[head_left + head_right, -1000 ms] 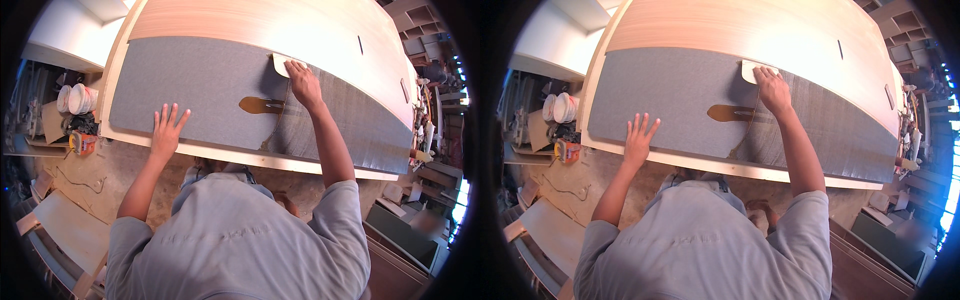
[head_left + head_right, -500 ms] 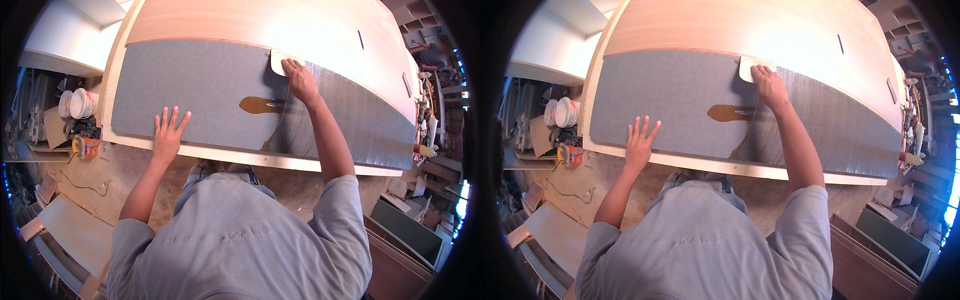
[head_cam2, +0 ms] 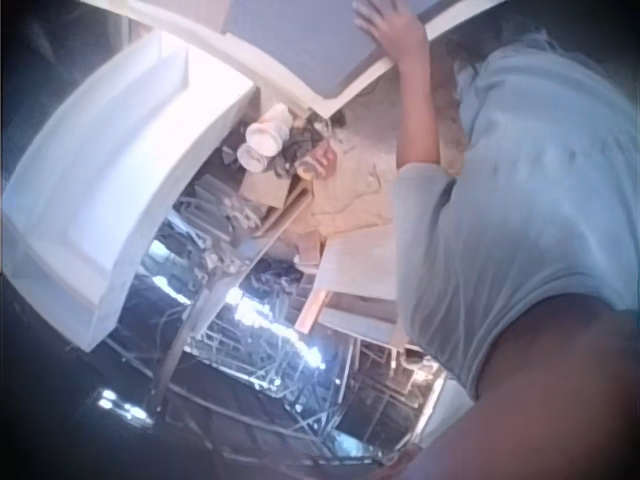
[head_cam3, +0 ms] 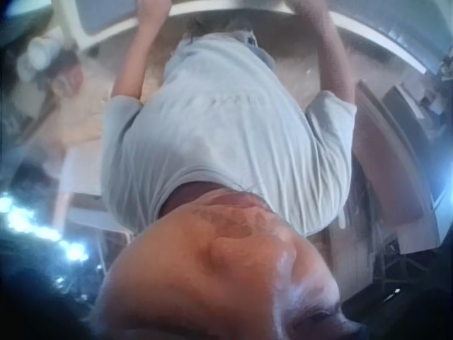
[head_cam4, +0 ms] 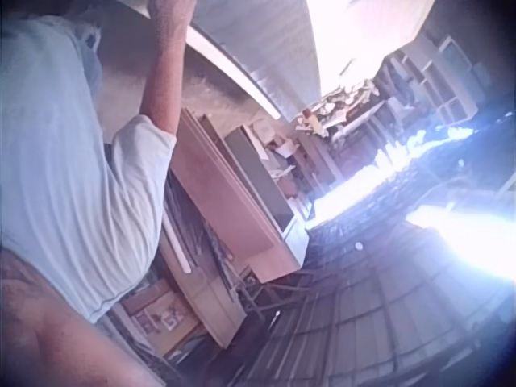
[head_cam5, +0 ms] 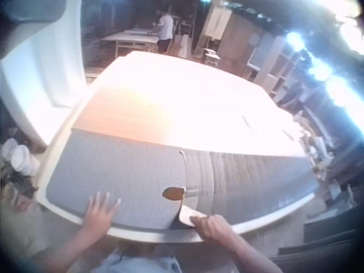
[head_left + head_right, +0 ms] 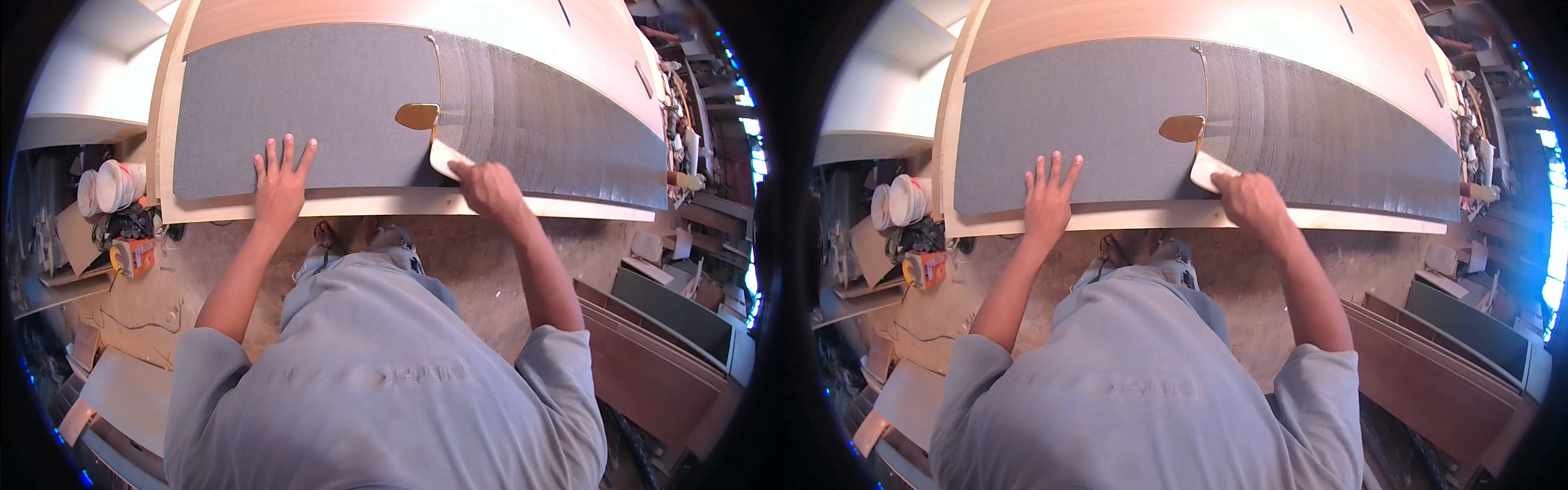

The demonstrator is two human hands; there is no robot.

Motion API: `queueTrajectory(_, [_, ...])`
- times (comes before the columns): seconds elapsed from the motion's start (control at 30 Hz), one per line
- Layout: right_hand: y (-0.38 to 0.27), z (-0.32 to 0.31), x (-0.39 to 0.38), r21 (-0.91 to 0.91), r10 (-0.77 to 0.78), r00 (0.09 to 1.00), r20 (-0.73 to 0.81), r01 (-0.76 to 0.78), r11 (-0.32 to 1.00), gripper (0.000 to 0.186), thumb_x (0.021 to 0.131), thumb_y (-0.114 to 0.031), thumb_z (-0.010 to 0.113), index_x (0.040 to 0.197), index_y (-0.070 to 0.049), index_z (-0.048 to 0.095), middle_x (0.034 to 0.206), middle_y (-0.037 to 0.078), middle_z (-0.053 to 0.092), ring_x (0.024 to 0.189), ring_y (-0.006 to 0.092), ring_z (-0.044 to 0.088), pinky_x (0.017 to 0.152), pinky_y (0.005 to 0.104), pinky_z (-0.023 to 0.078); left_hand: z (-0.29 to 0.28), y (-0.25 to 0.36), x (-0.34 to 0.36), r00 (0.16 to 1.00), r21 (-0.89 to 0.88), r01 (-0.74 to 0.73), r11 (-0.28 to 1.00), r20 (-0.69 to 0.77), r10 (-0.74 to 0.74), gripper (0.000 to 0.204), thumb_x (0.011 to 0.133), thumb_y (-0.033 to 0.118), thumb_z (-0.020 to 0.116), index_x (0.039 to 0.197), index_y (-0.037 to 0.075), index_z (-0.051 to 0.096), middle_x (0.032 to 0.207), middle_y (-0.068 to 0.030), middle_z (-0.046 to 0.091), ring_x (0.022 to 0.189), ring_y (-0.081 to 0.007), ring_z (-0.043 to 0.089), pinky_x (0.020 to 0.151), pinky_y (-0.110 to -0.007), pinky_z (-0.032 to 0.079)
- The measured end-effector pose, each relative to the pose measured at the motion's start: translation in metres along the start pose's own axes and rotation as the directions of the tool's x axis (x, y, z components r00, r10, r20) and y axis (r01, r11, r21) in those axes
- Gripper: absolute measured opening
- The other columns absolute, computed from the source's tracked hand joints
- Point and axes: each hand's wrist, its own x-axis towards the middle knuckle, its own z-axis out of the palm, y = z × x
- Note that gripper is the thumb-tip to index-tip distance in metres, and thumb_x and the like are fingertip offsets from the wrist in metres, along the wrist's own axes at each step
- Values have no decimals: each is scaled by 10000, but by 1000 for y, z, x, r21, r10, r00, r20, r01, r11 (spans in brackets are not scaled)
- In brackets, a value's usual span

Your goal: The person pours a liquid adhesive from a bottle onto a laminate sheet and spreads it across the surface with a handheld scraper.

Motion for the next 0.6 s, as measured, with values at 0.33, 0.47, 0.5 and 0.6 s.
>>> queueTrajectory(0.33, [-63, -84, -27, 476, 196, 976, -90, -131, 870, 367, 1018, -87, 615, 1378, -78, 684, 866, 286, 670, 773, 481, 654, 742, 441, 545, -8, -12, -3, 1000, -150, 1, 989, 10, 1, 876, 860, 37, 696, 1666, 236, 416, 1689, -193, 407, 1549, -486, 368, 1219, -634, 376])
queueTrajectory(0.47, [-41, -96, 43, 300, 89, 974, -208, -23, 954, 401, 1012, -84, 585, 1406, -89, 661, 1067, 229, 748, 938, 465, 710, 847, 480, 579, -27, -32, -3, 996, -217, 32, 976, 84, -14, 972, 783, 35, 780, 1663, 225, 412, 1717, -162, 362, 1597, -463, 280, 1271, -592, 322])
queueTrajectory(0.5, [-31, -85, 69, 220, 27, 968, -248, 29, 975, 410, 1014, -81, 562, 1414, -94, 654, 1159, 205, 740, 1026, 442, 705, 895, 488, 580, -25, -40, -9, 996, -224, 67, 972, 76, -51, 991, 778, -14, 758, 1667, 243, 402, 1733, -161, 329, 1609, -463, 251, 1288, -604, 287])
queueTrajectory(0.6, [5, -45, 141, -36, -123, 936, -330, 118, 992, 436, 1025, -70, 494, 1437, -98, 634, 1403, 143, 693, 1271, 366, 661, 1048, 501, 556, -14, -58, -12, 995, -86, 90, 992, 55, -85, 1008, 778, -51, 733, 1673, 262, 389, 1744, -163, 304, 1615, -466, 236, 1295, -615, 268])
